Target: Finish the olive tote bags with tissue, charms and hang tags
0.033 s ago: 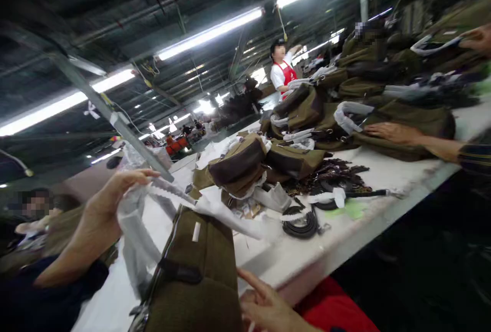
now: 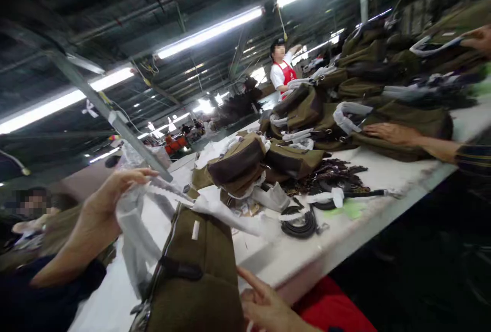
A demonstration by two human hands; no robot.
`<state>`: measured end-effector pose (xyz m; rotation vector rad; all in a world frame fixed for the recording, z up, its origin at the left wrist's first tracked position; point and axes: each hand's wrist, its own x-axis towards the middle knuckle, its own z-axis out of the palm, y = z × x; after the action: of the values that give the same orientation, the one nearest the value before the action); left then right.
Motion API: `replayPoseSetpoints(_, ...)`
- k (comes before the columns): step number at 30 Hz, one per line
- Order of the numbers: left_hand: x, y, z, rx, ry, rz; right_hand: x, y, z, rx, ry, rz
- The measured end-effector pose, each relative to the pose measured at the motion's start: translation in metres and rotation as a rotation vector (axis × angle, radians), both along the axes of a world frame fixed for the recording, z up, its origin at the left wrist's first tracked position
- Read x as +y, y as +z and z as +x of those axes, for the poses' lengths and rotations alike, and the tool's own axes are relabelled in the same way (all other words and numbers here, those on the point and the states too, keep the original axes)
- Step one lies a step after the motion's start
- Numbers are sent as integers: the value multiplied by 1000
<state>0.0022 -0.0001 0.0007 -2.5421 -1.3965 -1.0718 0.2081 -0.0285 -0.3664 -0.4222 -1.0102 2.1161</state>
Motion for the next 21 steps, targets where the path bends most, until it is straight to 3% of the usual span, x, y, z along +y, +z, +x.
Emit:
replayPoseSetpoints(5,2,8,3,-22,31,95,1,30,17,-90,98,192)
replayPoseSetpoints(9,9,8,-20,-14,34,108,26,61,35,-318,72,317)
replayPoseSetpoints(12,16,-10,-49,94,47,114,61,85,54,-566,-76,481)
replayPoseSetpoints(16,23,-46,-83,329,59,17,119,109,76,-1103,-365,952)
replayPoseSetpoints(21,24,-65,-92,318,164,4,172,108,78,-1411,-378,960)
